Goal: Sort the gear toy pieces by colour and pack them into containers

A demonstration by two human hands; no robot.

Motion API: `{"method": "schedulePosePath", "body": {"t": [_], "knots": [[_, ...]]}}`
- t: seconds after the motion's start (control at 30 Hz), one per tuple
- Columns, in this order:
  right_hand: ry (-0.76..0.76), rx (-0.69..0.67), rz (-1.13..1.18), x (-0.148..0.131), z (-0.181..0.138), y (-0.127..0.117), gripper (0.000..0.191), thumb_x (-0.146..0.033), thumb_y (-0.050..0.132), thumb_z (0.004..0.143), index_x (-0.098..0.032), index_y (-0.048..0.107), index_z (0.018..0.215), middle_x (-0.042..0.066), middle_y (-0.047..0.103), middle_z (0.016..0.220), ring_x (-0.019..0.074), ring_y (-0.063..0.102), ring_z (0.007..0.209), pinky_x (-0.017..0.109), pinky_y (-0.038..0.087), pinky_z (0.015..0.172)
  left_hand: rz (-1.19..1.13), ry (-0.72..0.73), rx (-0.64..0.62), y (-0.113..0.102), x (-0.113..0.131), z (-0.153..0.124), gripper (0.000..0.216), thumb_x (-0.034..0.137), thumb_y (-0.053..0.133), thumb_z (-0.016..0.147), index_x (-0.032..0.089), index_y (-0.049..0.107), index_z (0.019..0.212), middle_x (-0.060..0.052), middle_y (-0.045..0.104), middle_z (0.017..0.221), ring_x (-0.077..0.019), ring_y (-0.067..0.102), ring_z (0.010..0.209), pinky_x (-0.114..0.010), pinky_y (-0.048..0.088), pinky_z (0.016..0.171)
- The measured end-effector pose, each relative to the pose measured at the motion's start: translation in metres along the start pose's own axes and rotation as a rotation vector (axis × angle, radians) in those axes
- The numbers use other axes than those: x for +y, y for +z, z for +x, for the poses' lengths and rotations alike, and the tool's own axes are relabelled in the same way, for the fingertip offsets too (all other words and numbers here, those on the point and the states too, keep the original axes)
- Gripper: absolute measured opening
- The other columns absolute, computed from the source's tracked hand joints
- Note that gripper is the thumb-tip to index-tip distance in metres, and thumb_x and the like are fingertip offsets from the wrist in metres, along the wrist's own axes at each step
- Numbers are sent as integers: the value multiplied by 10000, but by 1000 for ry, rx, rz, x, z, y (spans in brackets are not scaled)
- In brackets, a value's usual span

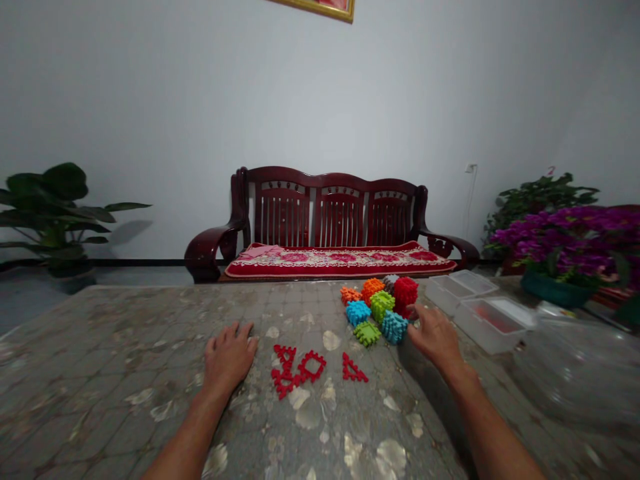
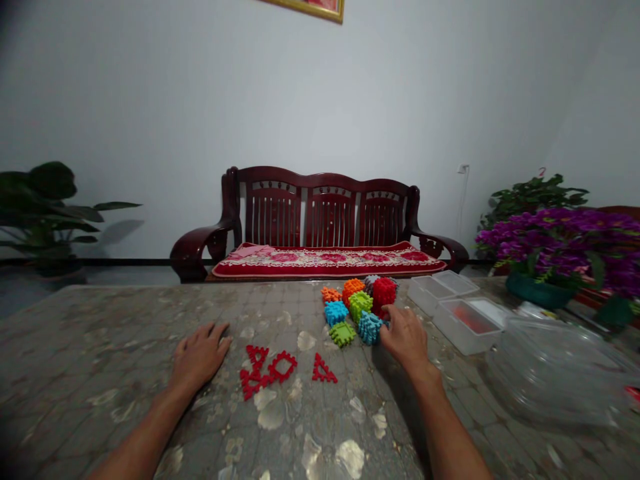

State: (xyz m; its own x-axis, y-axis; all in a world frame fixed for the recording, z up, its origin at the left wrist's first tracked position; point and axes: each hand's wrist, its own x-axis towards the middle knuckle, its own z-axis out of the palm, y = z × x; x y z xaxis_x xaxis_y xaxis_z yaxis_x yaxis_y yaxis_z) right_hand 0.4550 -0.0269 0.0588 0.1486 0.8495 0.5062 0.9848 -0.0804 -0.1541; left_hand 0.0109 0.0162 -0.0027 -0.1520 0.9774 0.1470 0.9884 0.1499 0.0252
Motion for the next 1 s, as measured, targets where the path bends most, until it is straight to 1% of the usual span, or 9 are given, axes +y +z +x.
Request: {"method": "schedulePosePath", "body": {"t": [0.1, 0.17, 0.27, 0.37, 0.5, 0.6, 0.67, 0.9, 1.0], "knots": [[-28, 34, 62, -11, -5, -1, 341, -164, 581, 810, -220, 739, 1107, 86, 760, 1010, 267, 641, 981, 356, 433, 857, -2, -4, 7, 2, 0, 0, 488, 344, 362, 1041, 261, 559, 1480, -124, 526, 1578, -280, 473, 1457, -485, 340, 1190], [-88, -8, 180, -26, -12, 3, 318, -158, 570, 812, -226, 747, 1066, 78, 769, 1045, 258, 654, 1009, 349, 454, 894, -15, -10, -2, 1, 0, 0, 494, 342, 352, 1043, 257, 555, 1486, -130, 517, 1585, -285, 463, 1466, -502, 333, 1196], [-215, -189, 381, -61, -27, 14, 305, -163, 564, 817, -230, 758, 1041, 64, 774, 1073, 242, 670, 1046, 341, 479, 950, -33, -13, -17, -2, 2, -1, 503, 346, 355, 1042, 246, 547, 1496, -139, 499, 1598, -295, 446, 1481, -514, 321, 1205], [-338, -376, 527, -101, -42, 25, 364, -199, 611, 822, -222, 745, 1159, 70, 759, 1189, 239, 658, 1133, 354, 463, 1031, -38, -18, -23, -4, 3, -2, 502, 346, 362, 1039, 244, 546, 1495, -142, 491, 1605, -295, 449, 1480, -512, 317, 1209], [-404, -514, 506, -142, -51, 27, 532, -291, 734, 787, -211, 691, 1311, 97, 722, 1294, 274, 619, 1216, 388, 417, 1093, -47, -20, -13, -4, 3, -3, 491, 346, 381, 1032, 262, 553, 1484, -134, 505, 1597, -291, 449, 1482, -514, 318, 1206], [-399, -523, 394, -160, -53, 26, 595, -394, 777, 787, -209, 672, 1343, 123, 731, 1239, 309, 605, 1201, 401, 424, 1054, -49, -17, -4, -4, 3, -3, 488, 340, 386, 1028, 255, 564, 1475, -139, 514, 1589, -301, 457, 1474, -517, 321, 1202], [-401, -506, 351, -167, -55, 27, 565, -411, 766, 806, -214, 674, 1328, 126, 730, 1219, 309, 598, 1191, 385, 429, 1023, -45, -10, -4, -4, 3, -3, 493, 335, 382, 1028, 240, 564, 1475, -148, 513, 1588, -304, 462, 1470, -518, 323, 1201], [-444, -450, 277, -170, -61, 32, 321, -341, 602, 936, -209, 698, 1212, 122, 747, 1136, 281, 639, 1104, 351, 436, 947, -50, -21, -5, -6, 4, -4, 500, 338, 380, 1023, 241, 566, 1477, -150, 509, 1591, -302, 452, 1479, -523, 313, 1207], [-364, -439, 285, -169, -53, 35, 323, -317, 445, 1027, -220, 708, 1187, 114, 771, 1059, 251, 689, 1005, 326, 460, 889, -51, -19, -4, -6, 4, -4, 498, 337, 378, 1023, 240, 569, 1473, -149, 512, 1589, -300, 458, 1472, -515, 323, 1201]]}}
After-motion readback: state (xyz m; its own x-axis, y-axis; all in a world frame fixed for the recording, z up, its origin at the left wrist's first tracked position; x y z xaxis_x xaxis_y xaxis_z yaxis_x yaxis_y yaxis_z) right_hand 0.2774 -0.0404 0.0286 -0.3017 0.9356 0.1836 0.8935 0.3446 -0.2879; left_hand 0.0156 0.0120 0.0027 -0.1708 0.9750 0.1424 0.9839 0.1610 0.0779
